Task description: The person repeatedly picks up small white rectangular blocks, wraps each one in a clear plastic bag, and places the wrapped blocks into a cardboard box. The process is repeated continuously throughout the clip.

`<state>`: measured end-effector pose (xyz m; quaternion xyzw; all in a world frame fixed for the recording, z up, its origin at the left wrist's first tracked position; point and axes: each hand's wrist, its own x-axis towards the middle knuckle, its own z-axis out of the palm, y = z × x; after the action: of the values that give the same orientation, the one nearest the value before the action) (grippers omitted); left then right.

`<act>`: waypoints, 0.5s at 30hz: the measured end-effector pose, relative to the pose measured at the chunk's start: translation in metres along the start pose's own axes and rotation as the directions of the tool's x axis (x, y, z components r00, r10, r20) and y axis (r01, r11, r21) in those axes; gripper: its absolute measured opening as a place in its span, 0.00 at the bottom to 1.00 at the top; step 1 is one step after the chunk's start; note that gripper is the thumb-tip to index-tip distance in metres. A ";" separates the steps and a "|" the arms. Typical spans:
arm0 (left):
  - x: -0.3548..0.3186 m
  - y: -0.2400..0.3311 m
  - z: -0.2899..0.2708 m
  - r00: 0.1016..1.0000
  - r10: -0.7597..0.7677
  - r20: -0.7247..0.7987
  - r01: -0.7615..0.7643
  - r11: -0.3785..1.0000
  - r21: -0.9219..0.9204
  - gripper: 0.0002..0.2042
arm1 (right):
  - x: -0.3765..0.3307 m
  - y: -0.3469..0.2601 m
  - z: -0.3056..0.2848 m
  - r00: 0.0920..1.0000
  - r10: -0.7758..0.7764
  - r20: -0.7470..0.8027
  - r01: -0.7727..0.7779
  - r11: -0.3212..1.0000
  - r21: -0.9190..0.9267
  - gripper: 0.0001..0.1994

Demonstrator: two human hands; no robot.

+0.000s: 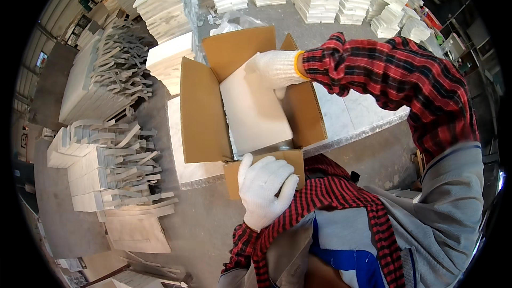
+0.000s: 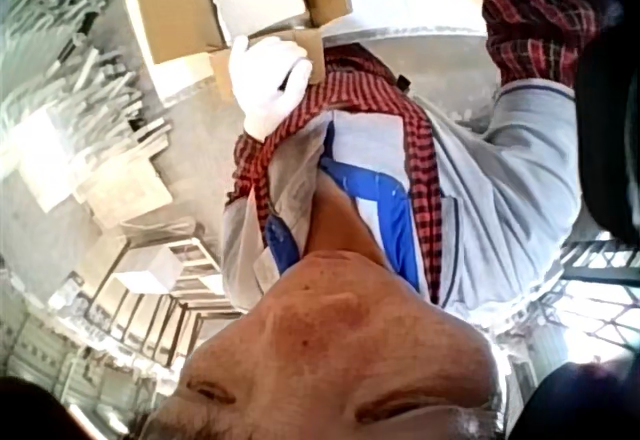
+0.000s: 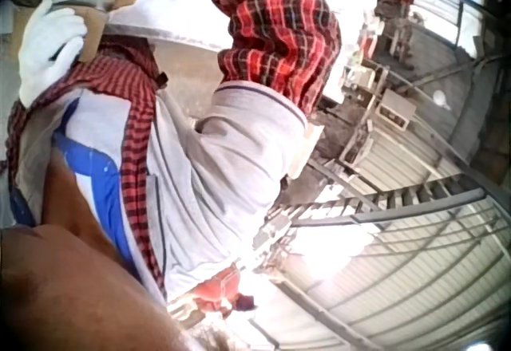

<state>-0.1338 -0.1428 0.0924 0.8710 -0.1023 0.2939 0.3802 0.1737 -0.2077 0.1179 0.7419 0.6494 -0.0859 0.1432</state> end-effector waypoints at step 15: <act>0.008 -0.006 0.008 0.994 0.112 0.012 -0.112 0.993 0.038 0.13 | -0.019 -0.075 -0.016 0.909 -0.130 0.395 0.066 0.983 0.173 0.13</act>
<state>-0.1213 -0.1443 0.0896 0.8726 -0.1471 0.3123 0.3456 0.0956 -0.2112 0.1317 0.6834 0.6335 -0.2949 0.2115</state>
